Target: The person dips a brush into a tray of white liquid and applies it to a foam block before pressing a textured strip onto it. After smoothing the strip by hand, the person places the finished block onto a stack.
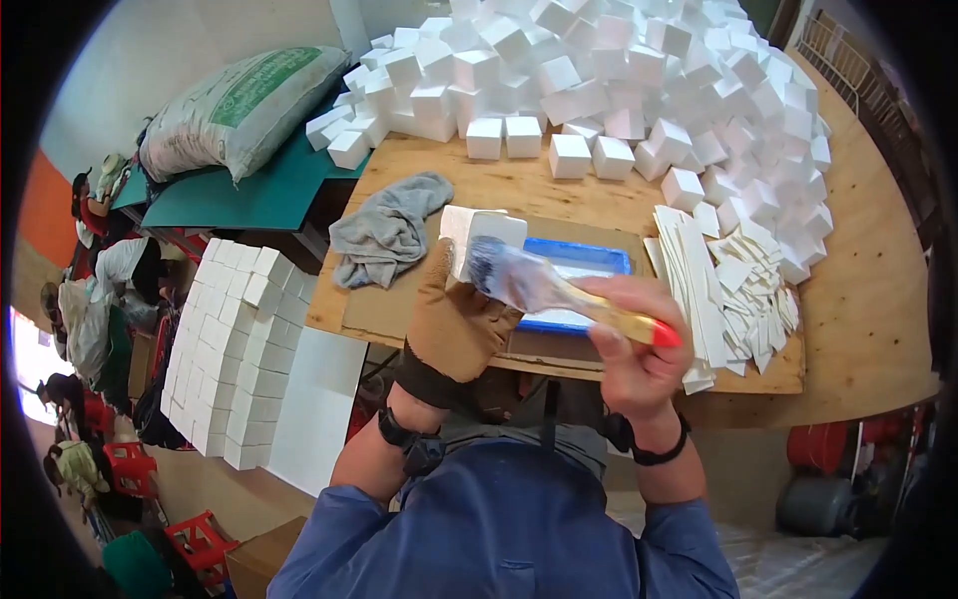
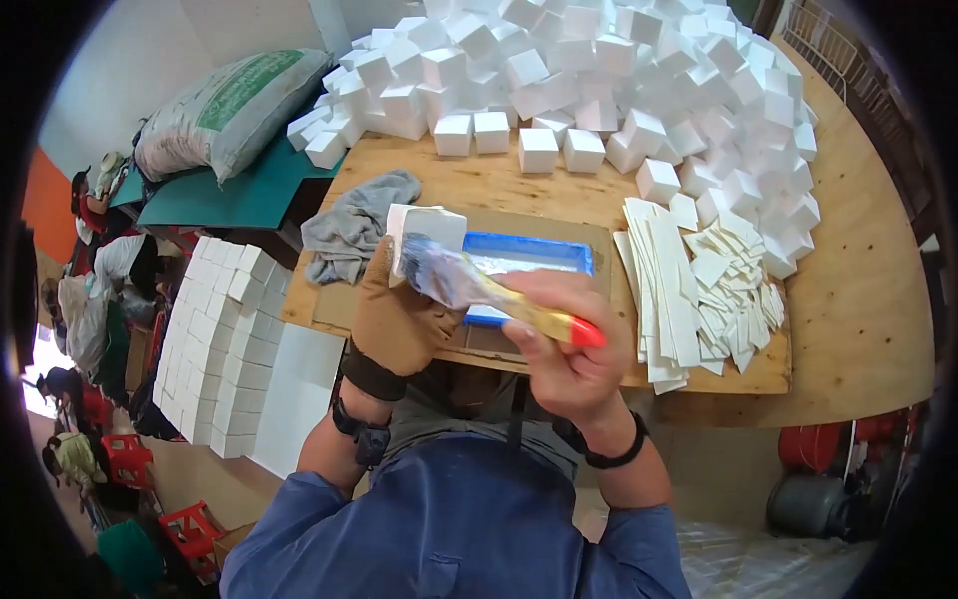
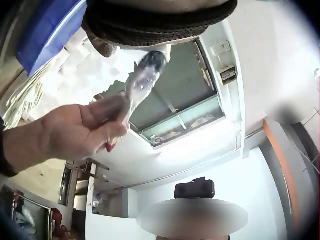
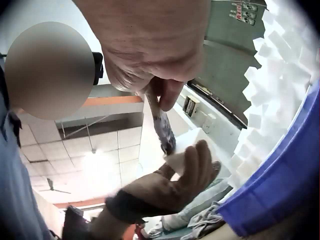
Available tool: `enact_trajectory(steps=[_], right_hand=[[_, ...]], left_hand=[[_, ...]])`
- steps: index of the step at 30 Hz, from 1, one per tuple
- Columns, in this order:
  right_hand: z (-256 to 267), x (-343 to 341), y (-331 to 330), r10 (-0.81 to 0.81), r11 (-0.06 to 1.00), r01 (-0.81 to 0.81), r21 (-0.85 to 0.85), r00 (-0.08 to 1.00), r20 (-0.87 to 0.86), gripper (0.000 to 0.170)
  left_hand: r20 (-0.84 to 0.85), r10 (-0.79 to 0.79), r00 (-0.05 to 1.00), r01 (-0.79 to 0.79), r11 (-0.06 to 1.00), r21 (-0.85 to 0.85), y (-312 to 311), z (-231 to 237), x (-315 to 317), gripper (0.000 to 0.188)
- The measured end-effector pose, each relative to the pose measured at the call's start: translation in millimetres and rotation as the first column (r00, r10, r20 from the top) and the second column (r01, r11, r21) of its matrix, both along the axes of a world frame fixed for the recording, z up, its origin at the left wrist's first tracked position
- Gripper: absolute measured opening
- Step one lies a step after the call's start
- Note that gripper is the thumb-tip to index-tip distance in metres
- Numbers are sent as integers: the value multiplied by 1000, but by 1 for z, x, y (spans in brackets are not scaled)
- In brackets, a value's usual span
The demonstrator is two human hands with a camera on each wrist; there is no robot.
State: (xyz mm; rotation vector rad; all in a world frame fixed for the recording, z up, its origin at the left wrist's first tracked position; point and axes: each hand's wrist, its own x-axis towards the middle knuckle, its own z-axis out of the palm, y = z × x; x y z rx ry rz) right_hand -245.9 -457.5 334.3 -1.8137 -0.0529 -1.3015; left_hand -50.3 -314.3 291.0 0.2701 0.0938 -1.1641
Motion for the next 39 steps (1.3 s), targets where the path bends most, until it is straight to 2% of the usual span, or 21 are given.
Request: enact_trajectory(steps=[2, 3, 6, 7, 9, 10, 11, 13, 14, 17, 18, 19, 20, 21, 22, 24, 26, 28, 31, 34, 39], right_hand=[[1, 5, -3, -25, 989, 10, -146, 995, -97, 31], [1, 4, -3, -24, 989, 9, -145, 995, -96, 31], [4, 0, -6, -211, 959, 196, -206, 976, -52, 34], [7, 1, -1, -213, 959, 198, -204, 976, -54, 34], [16, 6, 16, -231, 910, 207, -359, 973, -24, 34], [18, 8, 23, -242, 875, 215, -433, 970, -9, 34], [19, 10, 31, -255, 873, 226, -433, 967, -10, 34], [19, 14, 41, -72, 841, 1, -541, 991, -109, 35], [19, 15, 42, -71, 841, 3, -541, 992, -106, 35], [17, 18, 46, -53, 889, 71, -453, 997, 52, 34], [16, 19, 43, -52, 891, 68, -448, 998, 48, 34], [15, 20, 36, -119, 942, 110, -316, 993, -10, 32], [12, 20, 31, -177, 971, 161, -179, 982, -74, 29], [8, 19, 30, -172, 972, 157, -176, 983, -71, 29], [5, 19, 29, -168, 982, 163, -91, 984, -55, 29], [1, 22, 30, -161, 983, 163, 85, 987, -30, 30], [-4, 24, 33, -119, 992, 119, 34, 993, -25, 30], [0, 27, 35, -45, 995, 45, -91, 999, -6, 30], [-6, 23, 21, -110, 991, 106, -77, 993, -47, 30], [-3, 23, 13, -124, 992, 122, -43, 991, -54, 30], [5, 25, 16, -98, 995, 98, 32, 995, -10, 31]], left_hand=[[-99, -60, 993, 64, 997, 37, 4, 3, -6, 67], [-98, -59, 993, 63, 997, 38, 5, 7, -9, 67], [-34, 50, 998, -46, 992, 116, 7, 20, -17, 68], [-35, 49, 998, -44, 992, 118, 7, 10, -13, 68], [-18, -25, 1000, 23, 992, -122, 3, -31, 2, 72], [-5, -64, 998, 61, 969, -241, 0, -35, 3, 74], [-6, -77, 997, 73, 968, -240, -2, -38, 1, 74], [158, 3, 987, 2, 999, -35, -4, -21, -4, 76], [248, 39, 968, -55, 997, 62, -4, -15, -4, 76], [230, 123, 965, -132, 991, 22, -5, -12, -6, 68], [219, 163, 962, -167, 986, 1, -5, -12, -7, 64], [219, 162, 962, -167, 986, 7, -3, -16, -5, 64], [112, 111, 988, -105, 993, -59, -1, -22, 1, 68], [8, 55, 998, -53, 990, -131, 2, -28, 8, 73], [-91, -4, 996, -16, 977, -212, 4, -25, 13, 78], [-55, 48, 997, -56, 987, -149, 5, -21, 14, 77], [16, 91, 996, -91, 996, -16, 4, -17, 8, 77], [23, 66, 998, -65, 997, -33, 4, -16, 6, 77], [46, 49, 998, -45, 996, -74, 5, -11, 8, 77], [-20, 149, 989, -147, 984, 98, 7, -5, 6, 80], [14, 77, 997, -78, 996, 32, 4, -11, 4, 80]])
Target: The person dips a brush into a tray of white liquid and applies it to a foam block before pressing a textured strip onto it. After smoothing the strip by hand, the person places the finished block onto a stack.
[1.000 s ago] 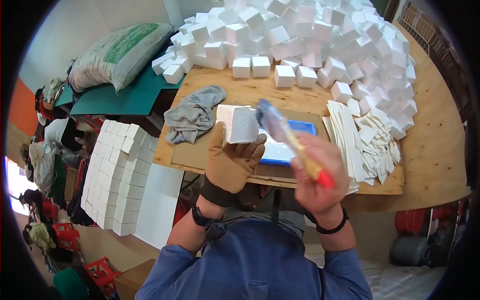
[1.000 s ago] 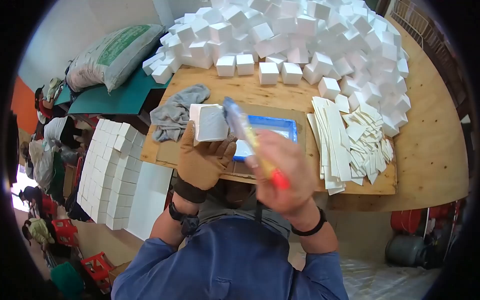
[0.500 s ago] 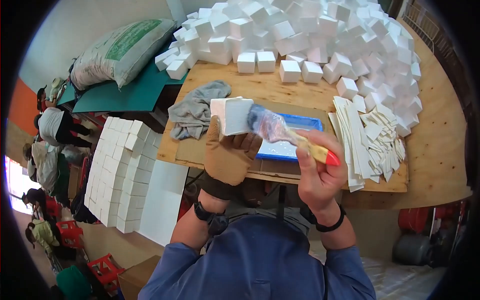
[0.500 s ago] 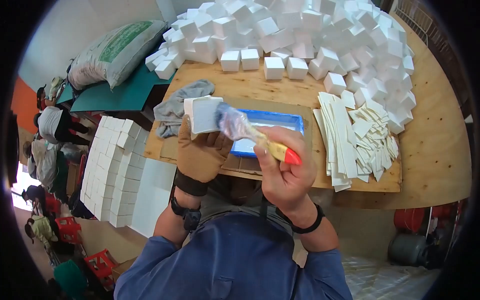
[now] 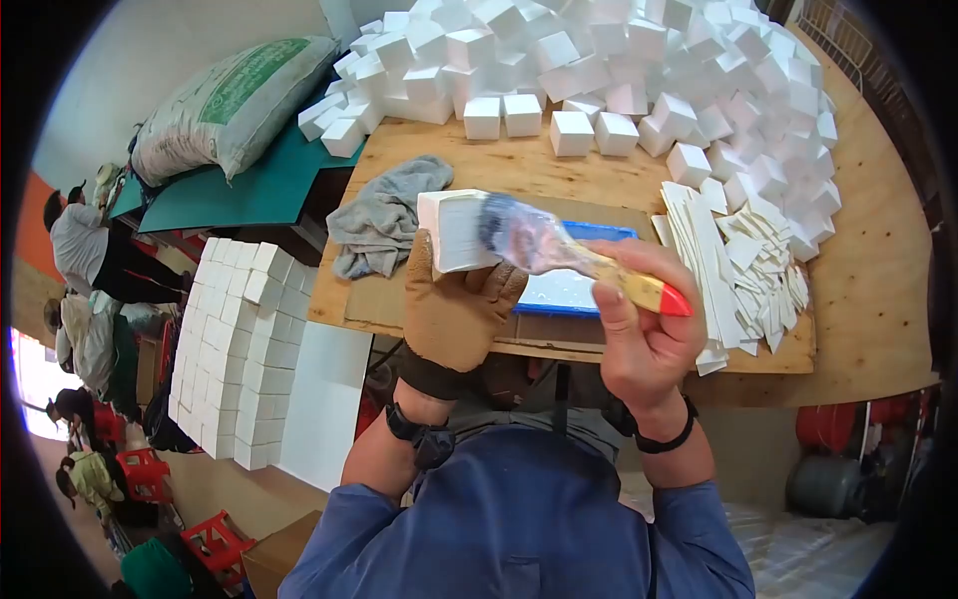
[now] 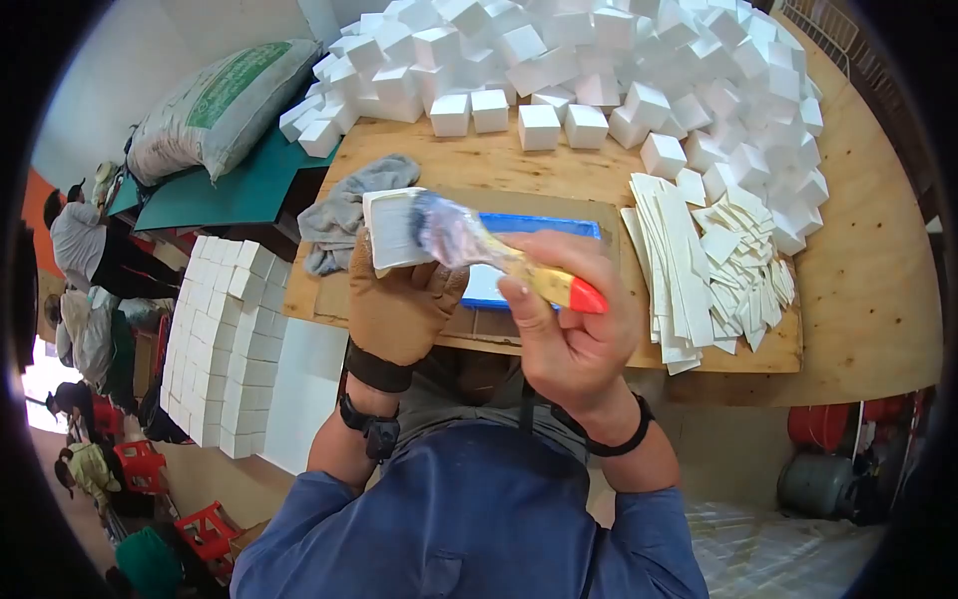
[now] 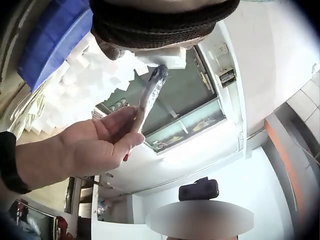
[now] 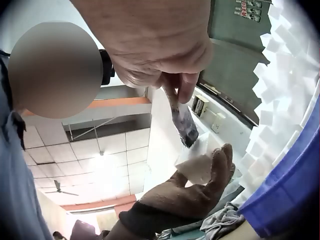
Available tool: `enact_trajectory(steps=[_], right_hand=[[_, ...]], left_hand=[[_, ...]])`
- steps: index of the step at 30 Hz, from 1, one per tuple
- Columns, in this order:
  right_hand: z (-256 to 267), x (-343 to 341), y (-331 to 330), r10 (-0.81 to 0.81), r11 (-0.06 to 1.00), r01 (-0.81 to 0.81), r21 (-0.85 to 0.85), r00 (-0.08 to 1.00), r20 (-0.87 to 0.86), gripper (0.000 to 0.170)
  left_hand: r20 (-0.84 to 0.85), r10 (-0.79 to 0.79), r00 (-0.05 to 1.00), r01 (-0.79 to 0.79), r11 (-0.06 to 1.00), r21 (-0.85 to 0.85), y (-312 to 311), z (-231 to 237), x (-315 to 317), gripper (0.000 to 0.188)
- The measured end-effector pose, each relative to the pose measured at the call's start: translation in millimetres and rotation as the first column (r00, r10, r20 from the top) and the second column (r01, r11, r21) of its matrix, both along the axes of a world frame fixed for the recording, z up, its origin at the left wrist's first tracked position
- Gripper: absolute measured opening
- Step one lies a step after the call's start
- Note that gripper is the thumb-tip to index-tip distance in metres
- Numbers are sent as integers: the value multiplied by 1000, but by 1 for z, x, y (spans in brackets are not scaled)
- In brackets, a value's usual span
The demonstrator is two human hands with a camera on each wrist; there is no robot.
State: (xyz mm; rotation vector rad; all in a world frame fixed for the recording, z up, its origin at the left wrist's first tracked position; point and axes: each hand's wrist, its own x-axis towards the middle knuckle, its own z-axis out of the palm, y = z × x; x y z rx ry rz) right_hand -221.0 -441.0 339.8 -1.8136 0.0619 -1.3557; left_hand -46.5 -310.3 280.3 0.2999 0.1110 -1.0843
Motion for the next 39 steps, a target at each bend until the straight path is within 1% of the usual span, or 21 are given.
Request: enact_trajectory(steps=[2, 5, 6, 9, 10, 12, 13, 15, 17, 19, 20, 23, 27, 29, 33, 36, 38, 39], right_hand=[[0, -2, 0, 20, 1000, -20, 6, 1000, 11, 31], [-3, 0, -2, -60, 988, 66, 136, 997, -47, 31], [-5, 1, -1, -56, 989, 61, 138, 997, -45, 31], [0, -3, 7, 11, 987, -19, 157, 999, 52, 28], [-1, -6, 7, 3, 987, -11, 158, 999, 52, 28], [-2, -8, 6, 18, 948, -28, 318, 999, 33, 27], [-2, -6, 5, 35, 919, -43, 391, 999, 30, 27], [6, -13, 1, 41, 915, -65, 399, 997, 69, 25], [12, -27, 2, 19, 896, -69, 440, 993, 116, 24], [14, -30, 9, 32, 899, -76, 431, 994, 107, 25], [16, -32, 12, 41, 905, -78, 419, 995, 95, 26], [12, -36, 16, 45, 911, -73, 407, 996, 77, 29], [3, -35, 19, 61, 914, -90, 396, 995, 84, 30], [1, -35, 21, 87, 923, -125, 364, 989, 117, 30], [-8, -31, 22, 90, 943, -123, 308, 989, 117, 30], [-10, -32, 30, 82, 930, -107, 351, 993, 86, 29], [-12, -32, 33, 82, 924, -103, 370, 994, 72, 30], [-15, -32, 34, 84, 913, -114, 391, 992, 94, 30]], left_hand=[[1, -24, 1000, 24, 1000, 5, -1, 1, -1, 81], [16, -23, 1000, 23, 1000, -15, 1, 3, 2, 79], [19, -21, 1000, 21, 999, -30, 3, 2, 2, 78], [32, -32, 999, 34, 998, -52, 3, 3, -5, 76], [52, -31, 998, 34, 997, -71, 2, 6, -7, 75], [80, -28, 996, 35, 995, -95, 1, 6, -6, 74], [73, -72, 995, 84, 980, -180, 4, -2, -2, 73], [74, -146, 987, 163, 924, -346, 8, -13, 9, 72], [102, -119, 988, 148, 923, -355, 11, -20, 14, 73], [152, -100, 983, 151, 912, -381, 9, -23, 16, 75], [155, -104, 982, 157, 911, -381, 8, -25, 16, 75], [210, -21, 977, 83, 952, -294, 6, -28, 14, 75], [281, 12, 960, 61, 966, -253, 5, -25, 10, 76], [276, 14, 961, 54, 970, -238, 5, -27, 7, 75], [274, 22, 962, 35, 979, -200, 6, -29, 4, 75], [280, 27, 960, 26, 983, -184, 5, -28, 2, 78], [347, 42, 937, 11, 989, -150, 6, -24, 0, 81], [379, 49, 924, 2, 991, -133, 6, -23, -1, 83]])
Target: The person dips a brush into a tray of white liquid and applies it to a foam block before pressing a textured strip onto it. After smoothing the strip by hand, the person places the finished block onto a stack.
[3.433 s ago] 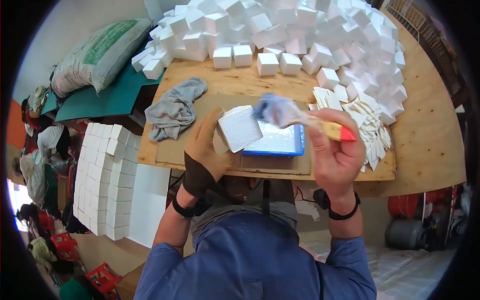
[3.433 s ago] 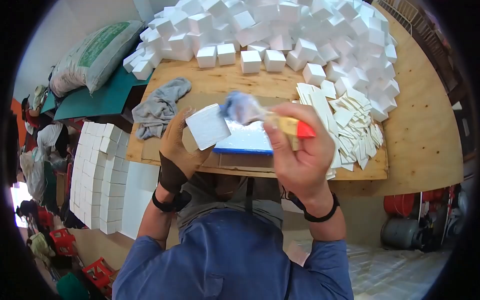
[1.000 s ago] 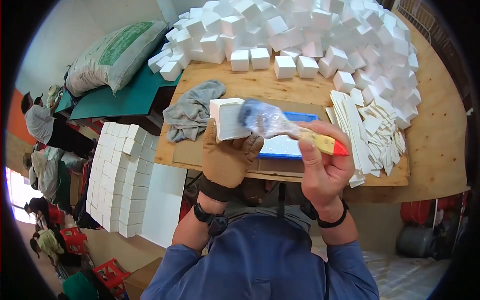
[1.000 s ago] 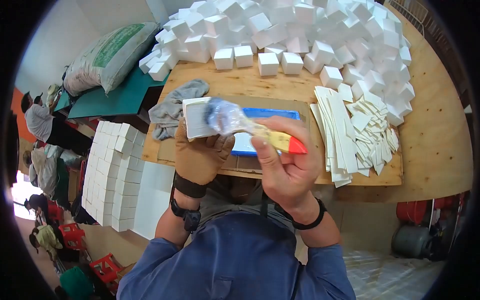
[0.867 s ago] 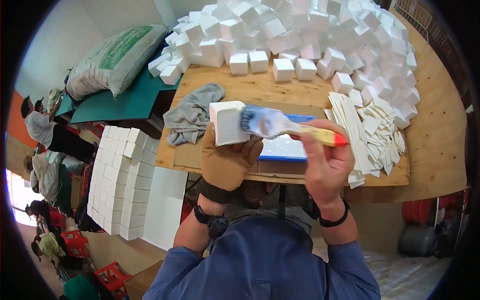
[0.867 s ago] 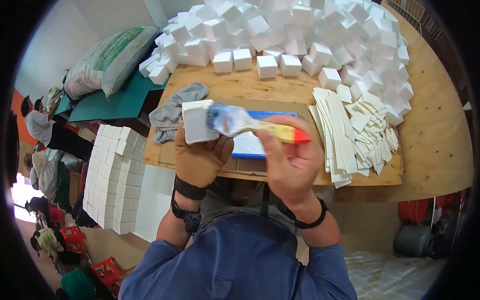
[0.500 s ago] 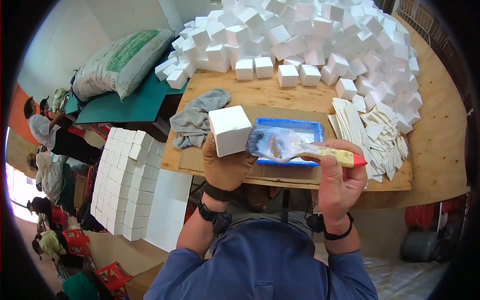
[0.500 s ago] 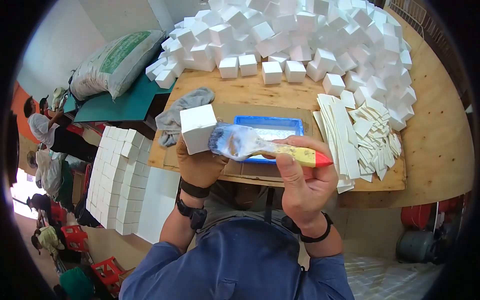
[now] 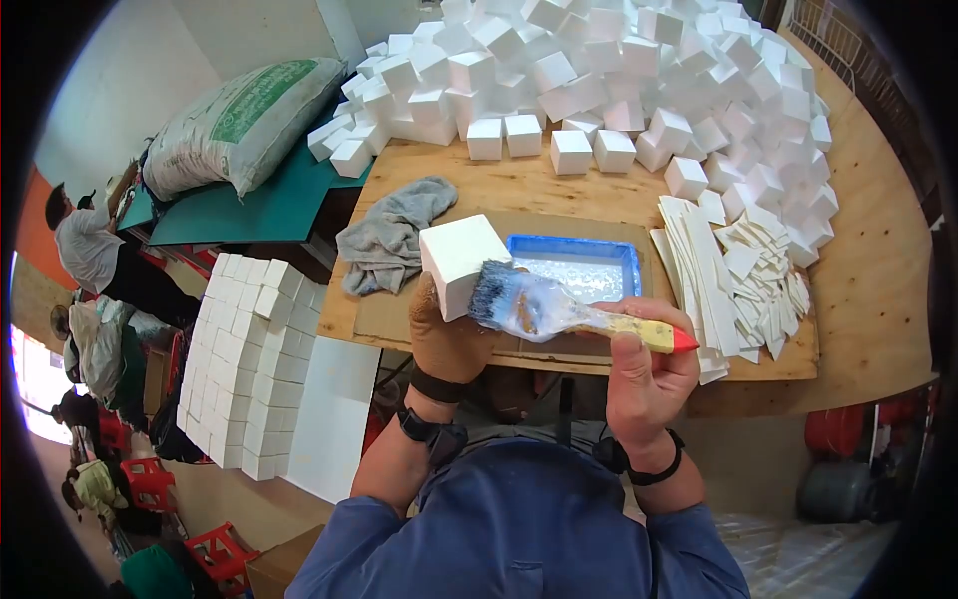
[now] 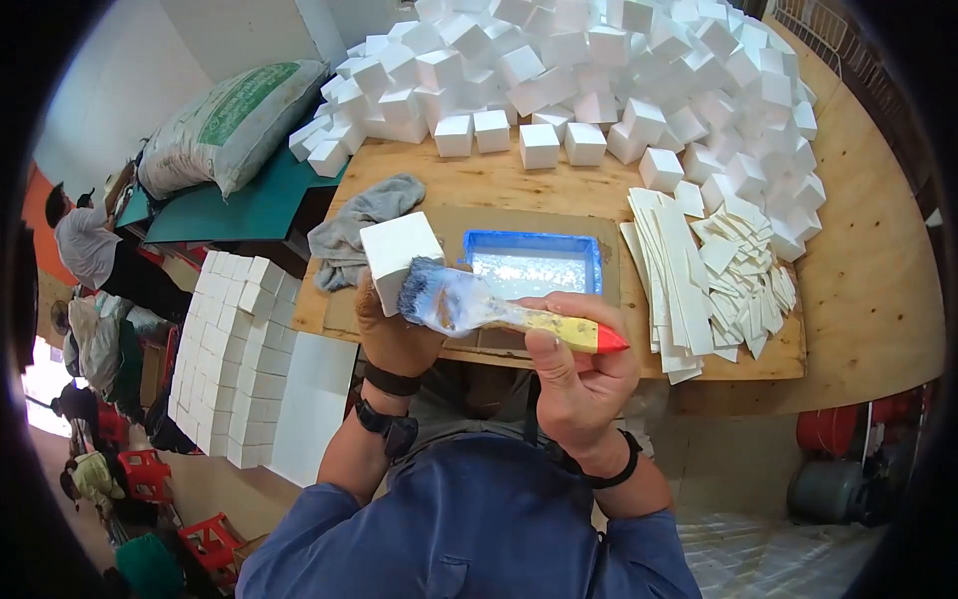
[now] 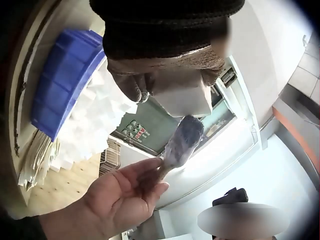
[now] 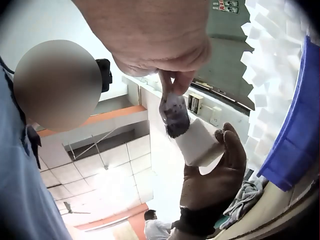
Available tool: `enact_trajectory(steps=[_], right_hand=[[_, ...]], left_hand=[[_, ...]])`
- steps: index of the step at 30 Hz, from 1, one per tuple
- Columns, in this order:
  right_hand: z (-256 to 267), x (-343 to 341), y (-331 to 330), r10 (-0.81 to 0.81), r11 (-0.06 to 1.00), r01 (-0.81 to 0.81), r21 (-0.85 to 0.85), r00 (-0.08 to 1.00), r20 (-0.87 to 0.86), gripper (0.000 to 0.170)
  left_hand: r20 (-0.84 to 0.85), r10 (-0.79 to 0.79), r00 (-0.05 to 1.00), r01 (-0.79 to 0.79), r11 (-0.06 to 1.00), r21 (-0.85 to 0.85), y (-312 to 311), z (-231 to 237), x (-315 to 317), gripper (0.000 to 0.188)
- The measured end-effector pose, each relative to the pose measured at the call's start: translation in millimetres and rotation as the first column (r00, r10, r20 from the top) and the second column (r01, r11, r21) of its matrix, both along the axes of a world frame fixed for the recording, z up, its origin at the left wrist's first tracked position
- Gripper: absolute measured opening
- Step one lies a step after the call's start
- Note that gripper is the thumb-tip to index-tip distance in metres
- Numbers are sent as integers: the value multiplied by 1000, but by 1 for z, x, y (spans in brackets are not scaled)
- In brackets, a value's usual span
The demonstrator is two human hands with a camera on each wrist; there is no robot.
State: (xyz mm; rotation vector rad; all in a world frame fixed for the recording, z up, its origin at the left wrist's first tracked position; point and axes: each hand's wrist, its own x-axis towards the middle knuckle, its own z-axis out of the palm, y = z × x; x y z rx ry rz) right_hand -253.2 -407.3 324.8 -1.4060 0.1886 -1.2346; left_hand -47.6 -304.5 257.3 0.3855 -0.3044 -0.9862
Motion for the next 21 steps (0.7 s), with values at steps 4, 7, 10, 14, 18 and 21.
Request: enact_trajectory(steps=[4, 7, 10, 14, 18, 21], right_hand=[[-12, 0, 1, 9, 998, -11, 61, 999, 34, 31], [-14, 0, 1, 20, 997, -22, 73, 999, 31, 31], [-10, 2, 6, -8, 993, -3, 114, 995, 96, 33], [-20, 3, 5, -40, 998, 35, 61, 995, 86, 34], [-25, 3, 8, -4, 999, -1, 48, 996, 91, 33], [-18, 6, 13, 28, 989, -47, 142, 991, 132, 33]], left_hand=[[37, 19, 999, -19, 1000, -11, -1, -3, -2, 88], [86, 36, 996, -34, 999, -28, -2, 3, -1, 91], [91, 54, 994, -50, 998, -47, -1, 1, 0, 88], [69, 64, 996, -60, 997, -50, -3, 0, -4, 85], [128, 79, 989, -76, 997, -22, -5, 2, -8, 95], [166, 86, 982, -82, 996, -33, -4, 1, -10, 82]])
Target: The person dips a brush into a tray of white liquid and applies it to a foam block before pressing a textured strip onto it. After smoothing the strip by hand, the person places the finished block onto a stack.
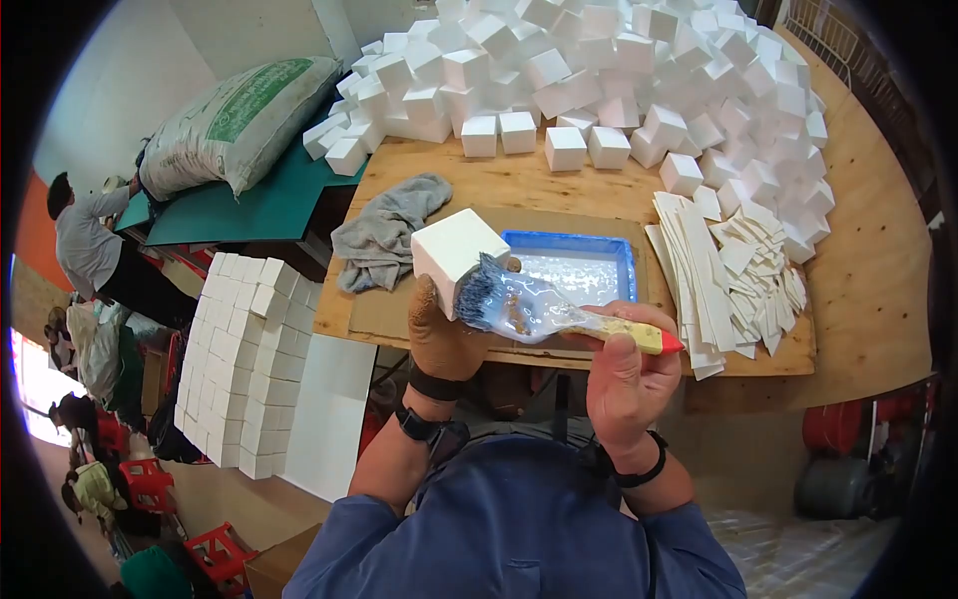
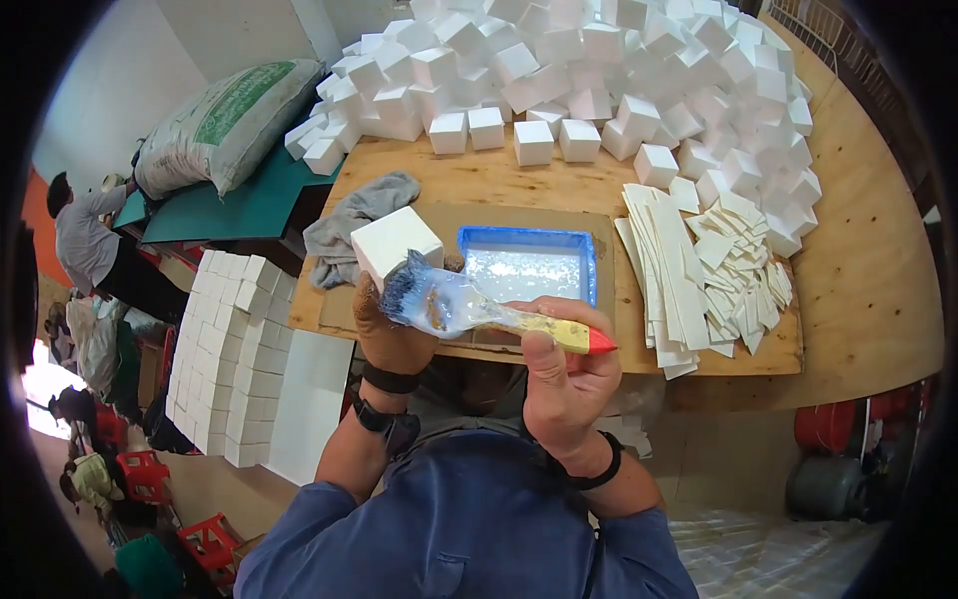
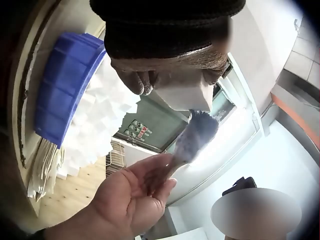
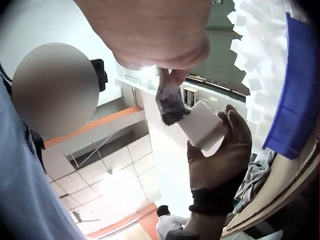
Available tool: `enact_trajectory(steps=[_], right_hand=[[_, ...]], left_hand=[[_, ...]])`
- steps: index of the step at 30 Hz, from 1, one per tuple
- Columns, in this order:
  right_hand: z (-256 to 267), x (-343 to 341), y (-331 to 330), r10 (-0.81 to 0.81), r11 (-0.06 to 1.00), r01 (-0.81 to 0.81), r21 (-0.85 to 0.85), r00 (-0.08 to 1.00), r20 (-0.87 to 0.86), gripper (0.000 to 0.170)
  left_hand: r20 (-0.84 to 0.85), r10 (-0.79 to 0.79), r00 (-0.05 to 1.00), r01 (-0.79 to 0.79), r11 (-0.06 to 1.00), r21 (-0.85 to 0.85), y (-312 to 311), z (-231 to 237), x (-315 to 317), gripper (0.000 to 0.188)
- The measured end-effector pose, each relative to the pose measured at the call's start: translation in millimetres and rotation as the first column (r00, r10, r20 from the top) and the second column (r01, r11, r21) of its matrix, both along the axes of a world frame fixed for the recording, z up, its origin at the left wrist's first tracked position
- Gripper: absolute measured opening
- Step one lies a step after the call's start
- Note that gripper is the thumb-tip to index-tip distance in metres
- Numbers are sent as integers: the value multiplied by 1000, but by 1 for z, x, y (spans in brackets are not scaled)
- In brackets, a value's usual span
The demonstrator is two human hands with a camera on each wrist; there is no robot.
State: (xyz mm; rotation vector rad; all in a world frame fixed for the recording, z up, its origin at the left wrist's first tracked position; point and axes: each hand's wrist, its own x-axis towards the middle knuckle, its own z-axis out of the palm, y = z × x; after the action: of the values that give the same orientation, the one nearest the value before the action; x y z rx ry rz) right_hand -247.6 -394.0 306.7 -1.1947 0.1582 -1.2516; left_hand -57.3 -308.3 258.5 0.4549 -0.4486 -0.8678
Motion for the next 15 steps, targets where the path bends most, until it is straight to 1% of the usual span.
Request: enact_trajectory(steps=[1, 7, 10, 12, 15], right_hand=[[1, 1, 1, 21, 999, -22, 48, 1000, 21, 32], [0, 3, 4, 75, 992, -79, 99, 996, 44, 31], [-4, 2, 4, 90, 986, -94, 134, 995, 37, 30], [-6, 3, 3, 109, 978, -119, 170, 992, 65, 29], [-4, 2, 1, 138, 965, -155, 212, 986, 94, 26]], left_hand=[[2, 5, 1000, -5, 1000, 18, 0, 0, -1, 84], [-1, 11, 1000, -11, 997, 78, 2, -3, -1, 93], [6, 31, 1000, -31, 995, 93, 2, -5, -1, 93], [11, 41, 999, -42, 994, 100, 2, -5, -1, 93], [46, 96, 994, -100, 990, 103, 1, -2, 0, 93]])
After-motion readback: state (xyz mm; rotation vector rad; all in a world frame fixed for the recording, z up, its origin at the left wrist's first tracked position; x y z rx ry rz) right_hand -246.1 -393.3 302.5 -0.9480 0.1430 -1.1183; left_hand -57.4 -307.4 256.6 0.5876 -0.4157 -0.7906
